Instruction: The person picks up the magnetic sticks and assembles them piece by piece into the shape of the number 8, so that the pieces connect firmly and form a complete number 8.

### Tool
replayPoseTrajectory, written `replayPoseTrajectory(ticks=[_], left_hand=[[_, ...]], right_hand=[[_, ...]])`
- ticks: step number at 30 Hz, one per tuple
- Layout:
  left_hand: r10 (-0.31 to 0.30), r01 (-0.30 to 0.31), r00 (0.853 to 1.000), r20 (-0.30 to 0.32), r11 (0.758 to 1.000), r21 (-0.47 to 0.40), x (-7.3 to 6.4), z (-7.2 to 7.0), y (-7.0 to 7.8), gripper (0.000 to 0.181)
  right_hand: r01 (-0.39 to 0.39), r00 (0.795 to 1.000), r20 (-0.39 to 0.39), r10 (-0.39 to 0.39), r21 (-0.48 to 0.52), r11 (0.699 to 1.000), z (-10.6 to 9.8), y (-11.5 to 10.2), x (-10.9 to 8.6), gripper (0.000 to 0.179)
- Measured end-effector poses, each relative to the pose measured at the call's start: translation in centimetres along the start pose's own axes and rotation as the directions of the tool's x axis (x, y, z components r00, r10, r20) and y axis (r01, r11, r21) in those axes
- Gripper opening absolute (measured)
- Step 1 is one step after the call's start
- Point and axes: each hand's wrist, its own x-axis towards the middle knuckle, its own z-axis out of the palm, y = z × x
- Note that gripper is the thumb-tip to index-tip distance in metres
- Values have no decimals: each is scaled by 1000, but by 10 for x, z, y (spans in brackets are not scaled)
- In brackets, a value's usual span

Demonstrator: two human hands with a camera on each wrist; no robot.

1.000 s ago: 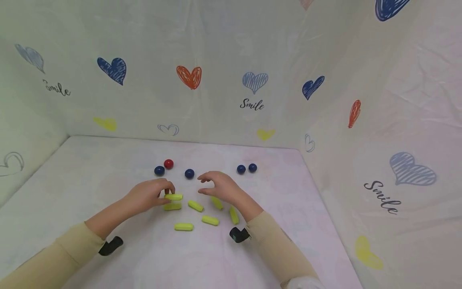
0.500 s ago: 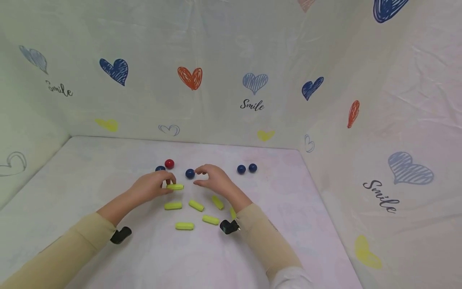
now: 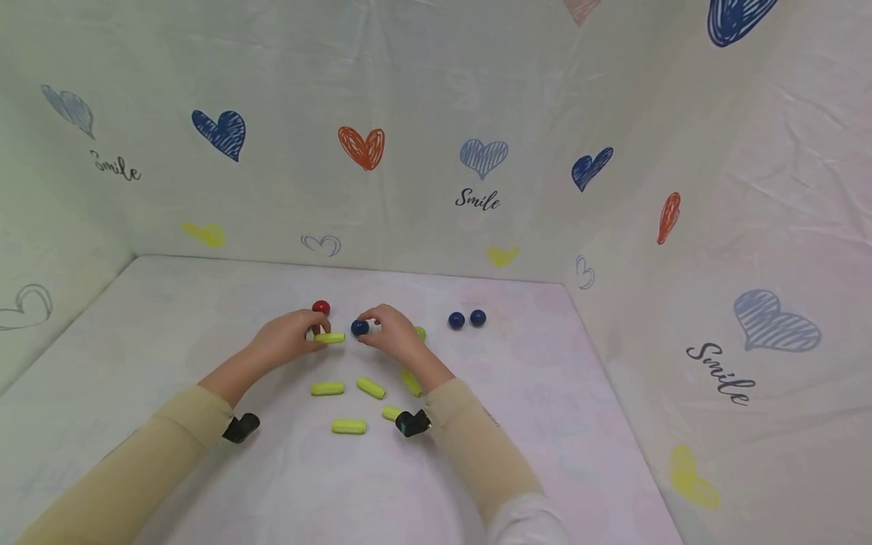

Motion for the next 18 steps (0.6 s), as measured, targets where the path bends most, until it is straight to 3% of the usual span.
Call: replayPoseTrajectory(ticks=[18], left_hand=[[-23,23,1000,18,1000,10,16,0,-5,27]], right_hand=[[-86,995,46,89,-74,994,14,-4,28,39]])
